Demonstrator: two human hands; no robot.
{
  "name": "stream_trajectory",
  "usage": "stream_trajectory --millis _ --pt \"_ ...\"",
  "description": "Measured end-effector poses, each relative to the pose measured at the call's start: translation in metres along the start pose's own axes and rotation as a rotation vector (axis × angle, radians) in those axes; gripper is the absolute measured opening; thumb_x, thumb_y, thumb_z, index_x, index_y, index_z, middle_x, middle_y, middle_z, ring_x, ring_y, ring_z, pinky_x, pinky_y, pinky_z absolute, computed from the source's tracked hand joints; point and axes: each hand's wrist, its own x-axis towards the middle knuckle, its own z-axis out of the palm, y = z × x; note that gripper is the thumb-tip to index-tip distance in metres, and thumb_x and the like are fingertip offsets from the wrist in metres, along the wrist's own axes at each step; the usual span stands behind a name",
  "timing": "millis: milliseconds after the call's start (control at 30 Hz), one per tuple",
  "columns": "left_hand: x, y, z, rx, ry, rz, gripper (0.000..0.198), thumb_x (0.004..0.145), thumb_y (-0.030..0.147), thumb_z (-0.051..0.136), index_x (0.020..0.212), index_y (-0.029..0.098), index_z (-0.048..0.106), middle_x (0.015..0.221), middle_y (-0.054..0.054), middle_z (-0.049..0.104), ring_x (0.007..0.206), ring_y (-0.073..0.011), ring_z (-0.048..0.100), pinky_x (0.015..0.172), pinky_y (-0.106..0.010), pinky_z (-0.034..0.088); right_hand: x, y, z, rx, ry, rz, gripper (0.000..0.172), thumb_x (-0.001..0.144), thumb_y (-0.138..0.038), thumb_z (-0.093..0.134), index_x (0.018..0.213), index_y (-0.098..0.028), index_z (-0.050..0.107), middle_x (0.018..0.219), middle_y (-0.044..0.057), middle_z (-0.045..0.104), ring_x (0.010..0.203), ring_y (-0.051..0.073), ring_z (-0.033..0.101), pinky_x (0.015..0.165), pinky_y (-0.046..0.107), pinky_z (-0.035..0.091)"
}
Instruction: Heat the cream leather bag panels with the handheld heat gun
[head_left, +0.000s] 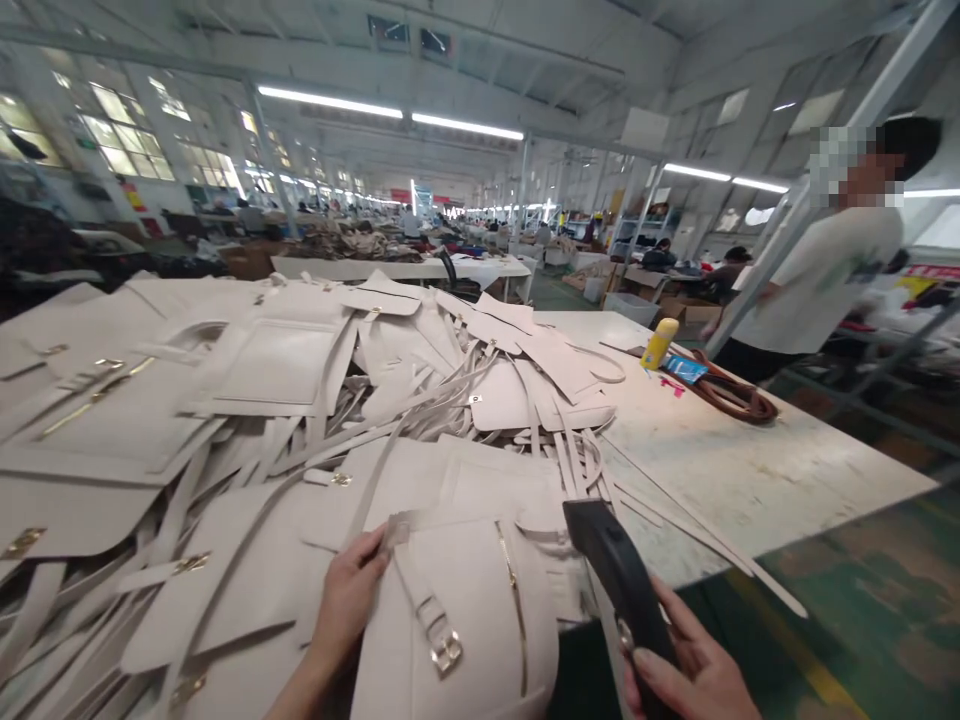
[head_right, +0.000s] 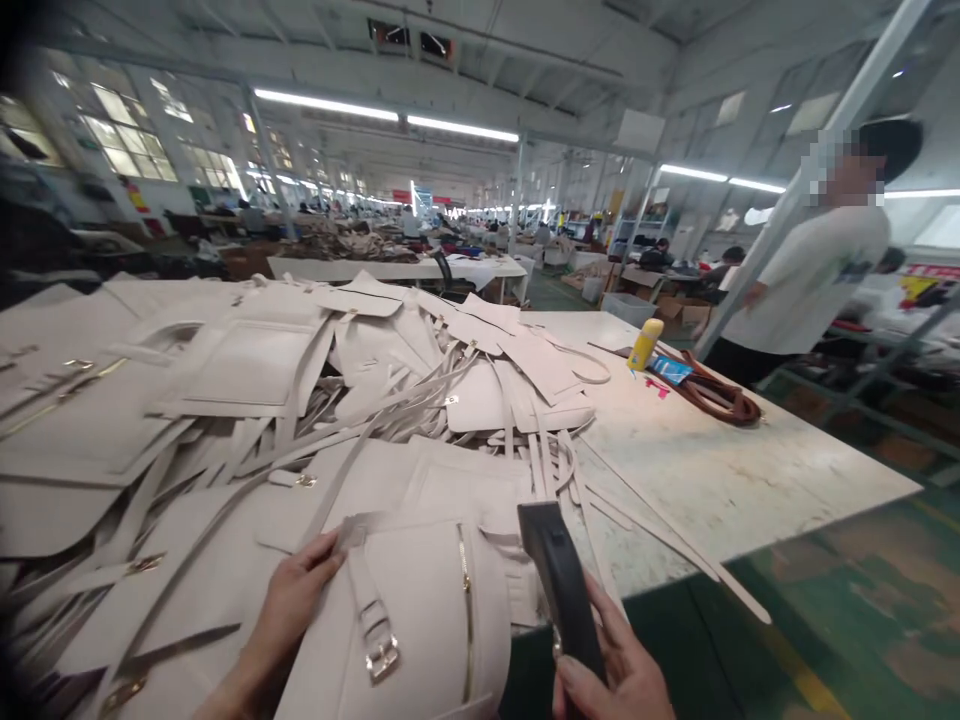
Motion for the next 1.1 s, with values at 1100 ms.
stream_trajectory --millis 1100 --pt "-0.016 0.013 0.023 -0.415 -0.185 -0.364 0.036 0.061 0.028 0.062 0.093 0.012 0.06 0.071 -0.004 0.065 0.056 -0.0158 0.057 0.053 -0.025 0.042 0.061 -0.006 0.08 -0.038 -0.641 0.253 0.071 0.069 -0.018 0.064 0.131 -0.015 0.031 0.06 -0.001 0.064 0.037 0.011 0.054 0.032 0.017 0.045"
